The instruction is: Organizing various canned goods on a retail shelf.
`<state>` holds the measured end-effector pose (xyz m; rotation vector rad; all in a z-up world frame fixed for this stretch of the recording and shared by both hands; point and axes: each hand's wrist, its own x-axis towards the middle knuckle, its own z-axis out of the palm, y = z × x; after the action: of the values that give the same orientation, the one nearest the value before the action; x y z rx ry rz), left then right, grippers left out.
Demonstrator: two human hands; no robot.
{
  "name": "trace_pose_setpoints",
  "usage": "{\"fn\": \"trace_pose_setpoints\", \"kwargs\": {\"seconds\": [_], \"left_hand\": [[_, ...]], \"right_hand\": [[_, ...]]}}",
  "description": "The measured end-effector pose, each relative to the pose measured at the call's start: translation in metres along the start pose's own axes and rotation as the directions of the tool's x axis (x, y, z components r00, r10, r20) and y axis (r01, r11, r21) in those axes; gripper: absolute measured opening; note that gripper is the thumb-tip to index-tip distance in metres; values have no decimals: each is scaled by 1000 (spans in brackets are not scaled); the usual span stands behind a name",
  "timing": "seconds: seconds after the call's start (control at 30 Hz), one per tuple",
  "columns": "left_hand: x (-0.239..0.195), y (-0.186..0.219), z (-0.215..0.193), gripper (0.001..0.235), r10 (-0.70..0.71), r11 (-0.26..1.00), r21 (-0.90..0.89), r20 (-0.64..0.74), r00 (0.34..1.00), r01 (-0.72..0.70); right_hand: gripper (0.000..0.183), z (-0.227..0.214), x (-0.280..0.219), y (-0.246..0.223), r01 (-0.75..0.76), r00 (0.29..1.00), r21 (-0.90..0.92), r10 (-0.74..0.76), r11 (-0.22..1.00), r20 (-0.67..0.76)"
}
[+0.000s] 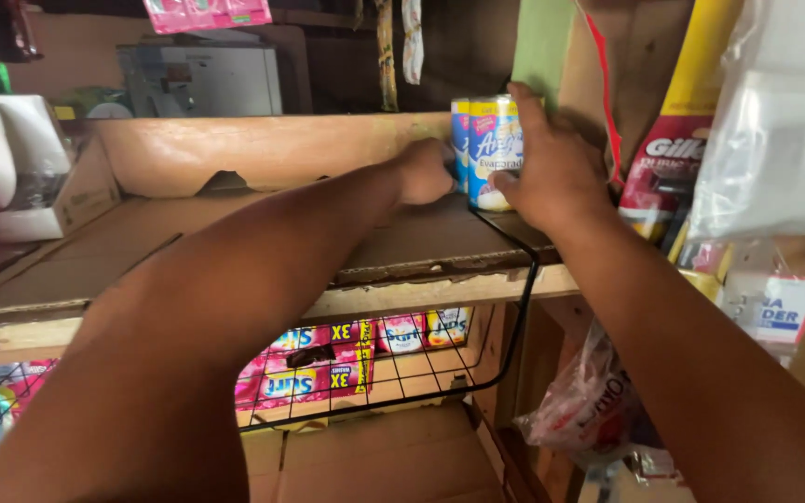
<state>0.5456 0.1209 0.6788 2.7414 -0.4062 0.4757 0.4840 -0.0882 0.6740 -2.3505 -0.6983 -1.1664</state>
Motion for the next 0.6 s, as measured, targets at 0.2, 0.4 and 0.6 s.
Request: {"fn": "trace_pose_setpoints", "kwargs": {"seconds": [0.2,0.4,0.6], "left_hand": [[-24,26,-6,59,-111,994,-5,154,982,113],[-33,37,-11,54,-49,999,3,147,988,49],[-45,72,-38,42,77,990,118,19,997,-79]], "right_hand": [[99,-3,-2,-7,-110,992,150,119,983,-49],[92,-5,-3,-8,-95,993,186,107,978,-57],[95,5,-3,6,-18,995,154,33,988,-93]]}}
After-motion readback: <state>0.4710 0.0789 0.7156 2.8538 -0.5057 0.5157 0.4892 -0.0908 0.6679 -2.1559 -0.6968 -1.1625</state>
